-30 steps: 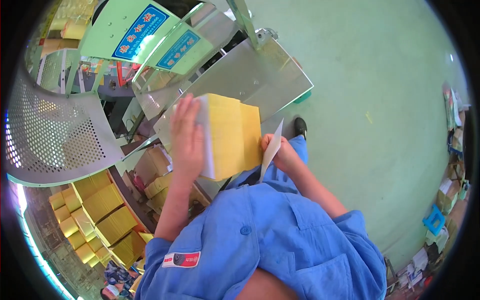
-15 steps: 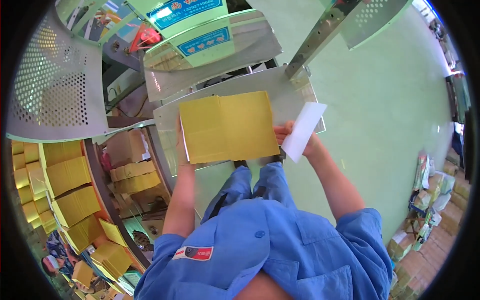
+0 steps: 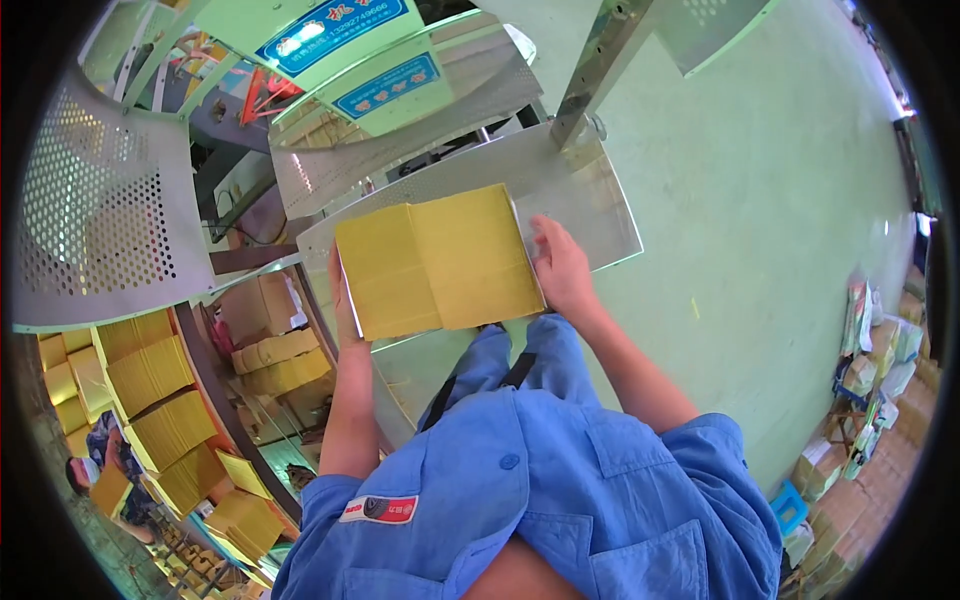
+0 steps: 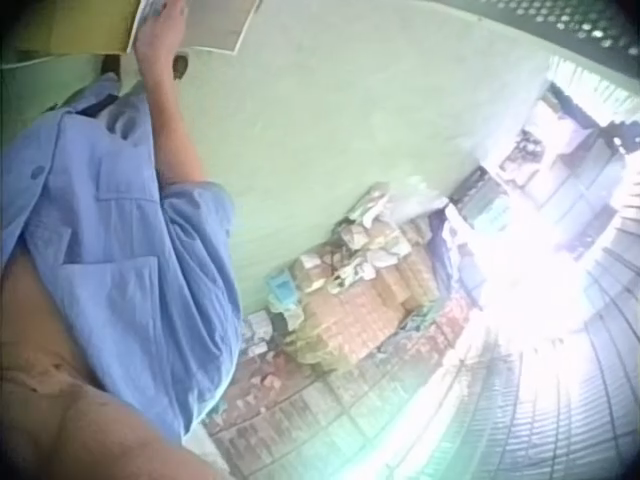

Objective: The recorder weighs stacks of yellow paper, inserts labels, and uses a banding machine to secure the bundles.

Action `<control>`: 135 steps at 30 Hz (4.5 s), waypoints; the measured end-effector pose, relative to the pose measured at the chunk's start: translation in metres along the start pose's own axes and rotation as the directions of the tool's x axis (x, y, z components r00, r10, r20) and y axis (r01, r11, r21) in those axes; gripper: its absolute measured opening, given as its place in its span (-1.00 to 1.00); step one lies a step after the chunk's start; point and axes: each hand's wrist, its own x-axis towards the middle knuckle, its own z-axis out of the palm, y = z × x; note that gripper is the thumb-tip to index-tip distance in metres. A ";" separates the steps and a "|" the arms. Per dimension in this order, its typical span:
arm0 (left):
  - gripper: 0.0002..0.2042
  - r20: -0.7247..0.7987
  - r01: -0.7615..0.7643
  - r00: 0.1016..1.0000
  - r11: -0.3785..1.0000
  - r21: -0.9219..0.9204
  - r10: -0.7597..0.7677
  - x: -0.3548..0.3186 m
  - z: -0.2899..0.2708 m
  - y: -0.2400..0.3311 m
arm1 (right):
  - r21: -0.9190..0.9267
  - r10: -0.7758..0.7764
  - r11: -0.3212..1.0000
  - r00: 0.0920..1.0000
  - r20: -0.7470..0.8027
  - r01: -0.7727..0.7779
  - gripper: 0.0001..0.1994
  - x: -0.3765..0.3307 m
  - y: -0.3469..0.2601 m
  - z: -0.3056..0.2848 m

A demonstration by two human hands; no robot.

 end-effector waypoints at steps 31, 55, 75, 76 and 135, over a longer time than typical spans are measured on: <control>-0.52 -0.042 0.325 0.946 0.939 0.112 -0.323 -0.005 -0.004 0.033 | 0.484 0.175 0.818 0.936 0.306 -0.311 -0.55 0.005 -0.013 0.003; -0.54 -0.042 -0.031 0.999 0.989 -0.148 0.025 0.040 0.088 -0.024 | 0.845 -0.017 0.535 1.000 0.007 0.004 -0.66 0.120 -0.027 -0.029; -0.55 0.078 -0.048 0.995 0.987 -0.154 0.061 0.047 0.107 -0.011 | -0.358 -0.793 0.553 0.607 0.048 0.752 -0.48 0.053 -0.182 -0.094; -0.55 0.078 -0.033 0.996 0.989 -0.144 0.045 0.049 0.111 -0.007 | -0.362 -0.803 0.519 0.587 0.104 0.774 -0.38 0.055 -0.198 -0.089; -0.47 -0.136 0.267 0.959 0.956 0.121 -0.250 0.017 0.056 -0.028 | 0.867 -0.043 0.449 0.964 0.262 -0.215 -0.59 0.067 0.013 -0.042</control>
